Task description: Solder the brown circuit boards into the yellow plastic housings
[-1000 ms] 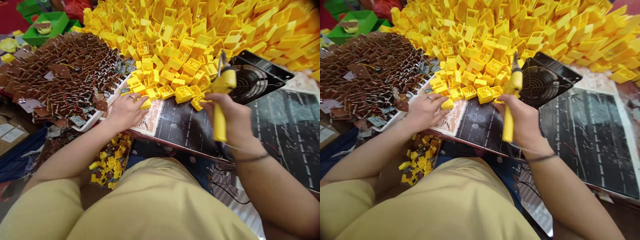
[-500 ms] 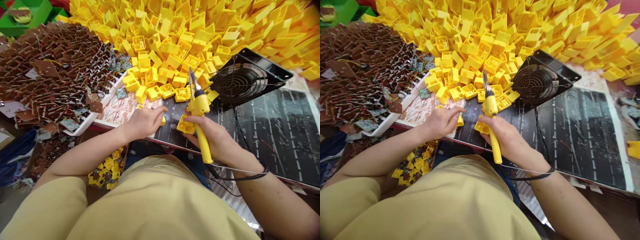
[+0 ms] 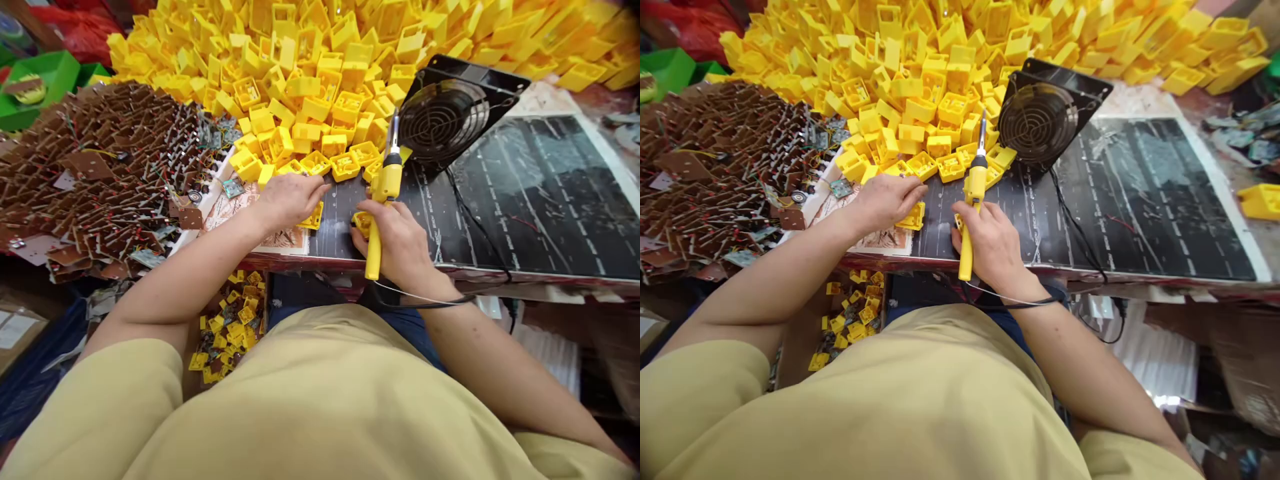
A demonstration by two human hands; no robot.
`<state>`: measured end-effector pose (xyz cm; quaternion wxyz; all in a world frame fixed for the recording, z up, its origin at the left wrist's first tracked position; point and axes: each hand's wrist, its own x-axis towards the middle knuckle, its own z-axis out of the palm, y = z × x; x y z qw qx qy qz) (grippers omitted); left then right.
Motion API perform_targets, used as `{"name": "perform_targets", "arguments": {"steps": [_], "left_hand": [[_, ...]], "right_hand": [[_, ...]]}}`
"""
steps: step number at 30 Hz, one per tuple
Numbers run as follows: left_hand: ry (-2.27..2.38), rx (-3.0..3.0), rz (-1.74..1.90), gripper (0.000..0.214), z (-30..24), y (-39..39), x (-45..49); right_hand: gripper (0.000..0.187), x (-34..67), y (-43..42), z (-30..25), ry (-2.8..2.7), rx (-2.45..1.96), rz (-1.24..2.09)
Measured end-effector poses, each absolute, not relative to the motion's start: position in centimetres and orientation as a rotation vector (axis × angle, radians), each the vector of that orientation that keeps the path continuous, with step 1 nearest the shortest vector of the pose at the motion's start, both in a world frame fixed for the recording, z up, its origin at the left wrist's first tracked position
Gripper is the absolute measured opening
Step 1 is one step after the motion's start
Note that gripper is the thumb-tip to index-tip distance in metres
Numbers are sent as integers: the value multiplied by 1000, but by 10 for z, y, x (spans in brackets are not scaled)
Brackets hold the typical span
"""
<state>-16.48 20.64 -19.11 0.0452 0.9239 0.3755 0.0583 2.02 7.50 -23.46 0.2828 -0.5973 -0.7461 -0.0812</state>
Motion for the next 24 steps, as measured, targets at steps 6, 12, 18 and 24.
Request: {"name": "perform_targets", "arguments": {"steps": [6, 12, 18, 24], "left_hand": [[1156, 3005, 532, 52, -192, 183, -184], [1097, 2904, 403, 49, -212, 155, -172], [993, 2810, 541, 58, -219, 137, -171], [1747, 2707, 436, 46, -216, 154, -222]], "right_hand": [[53, 43, 64, -235, -1953, -1561, -69], [40, 53, 61, -236, -2013, -1494, 36], [43, 58, 65, -229, -2148, -1320, 85], [53, 49, 88, -232, -2230, -1212, 29]]}}
